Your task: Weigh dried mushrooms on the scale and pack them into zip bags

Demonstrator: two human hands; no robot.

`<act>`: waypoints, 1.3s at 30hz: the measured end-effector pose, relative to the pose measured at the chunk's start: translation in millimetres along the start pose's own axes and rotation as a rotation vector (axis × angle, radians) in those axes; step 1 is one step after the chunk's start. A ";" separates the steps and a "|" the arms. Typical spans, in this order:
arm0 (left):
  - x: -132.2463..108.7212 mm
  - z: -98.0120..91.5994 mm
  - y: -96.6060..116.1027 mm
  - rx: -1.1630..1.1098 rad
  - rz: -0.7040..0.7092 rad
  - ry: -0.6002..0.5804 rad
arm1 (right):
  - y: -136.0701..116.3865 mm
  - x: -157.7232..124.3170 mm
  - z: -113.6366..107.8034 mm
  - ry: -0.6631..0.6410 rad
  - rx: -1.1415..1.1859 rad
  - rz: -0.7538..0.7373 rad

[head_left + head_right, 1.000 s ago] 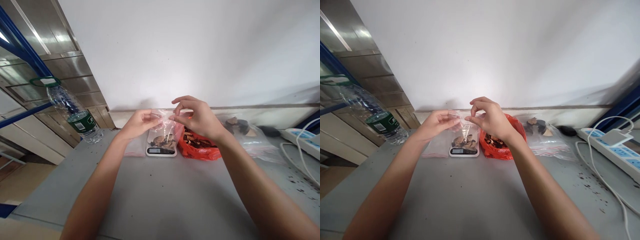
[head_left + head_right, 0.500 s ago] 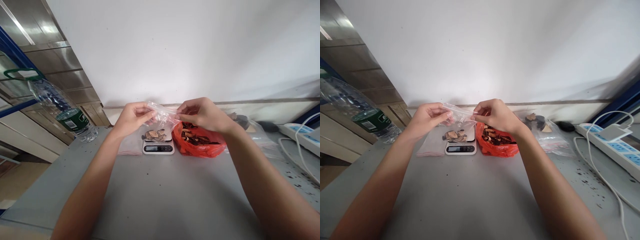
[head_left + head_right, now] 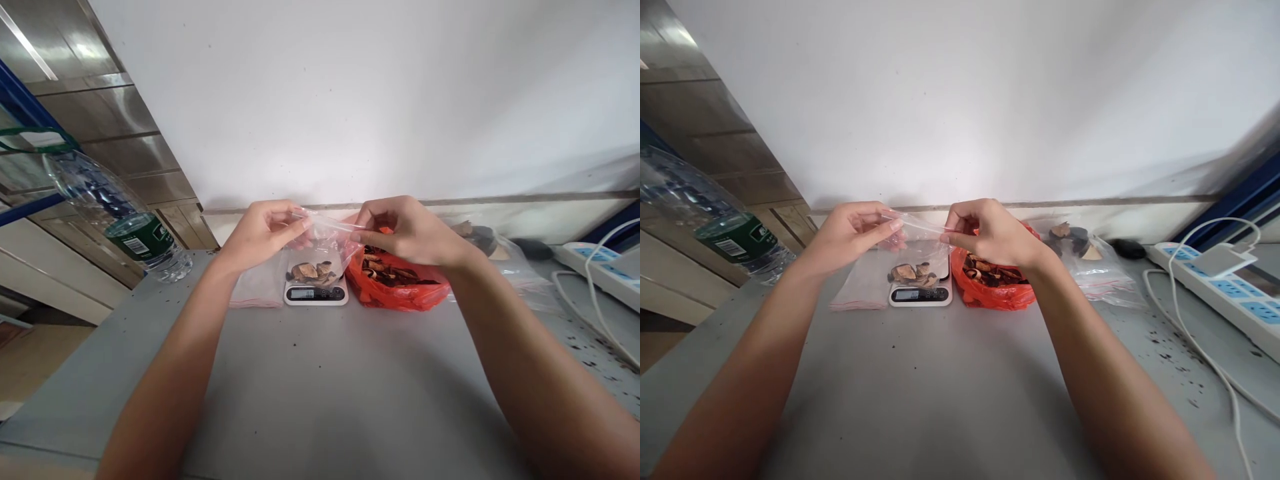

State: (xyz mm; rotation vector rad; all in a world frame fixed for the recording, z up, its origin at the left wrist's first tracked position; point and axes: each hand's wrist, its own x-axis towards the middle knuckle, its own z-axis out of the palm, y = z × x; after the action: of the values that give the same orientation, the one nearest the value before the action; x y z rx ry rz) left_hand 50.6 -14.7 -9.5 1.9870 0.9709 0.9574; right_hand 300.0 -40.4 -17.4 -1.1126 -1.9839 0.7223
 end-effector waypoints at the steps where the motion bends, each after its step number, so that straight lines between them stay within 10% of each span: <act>1: -0.4 -0.5 1.0 0.020 0.003 -0.007 | 0.0 -0.7 -0.1 -0.010 -0.005 -0.008; 39: -1.3 7.9 -0.7 0.062 0.162 0.004 | 6.9 -3.5 1.2 0.001 0.097 -0.022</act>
State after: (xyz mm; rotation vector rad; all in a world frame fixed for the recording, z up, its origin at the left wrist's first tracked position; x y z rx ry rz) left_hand 56.5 -17.6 -14.2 2.1426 0.8611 1.0301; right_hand 303.4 -40.4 -24.4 -1.0321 -1.9363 0.7969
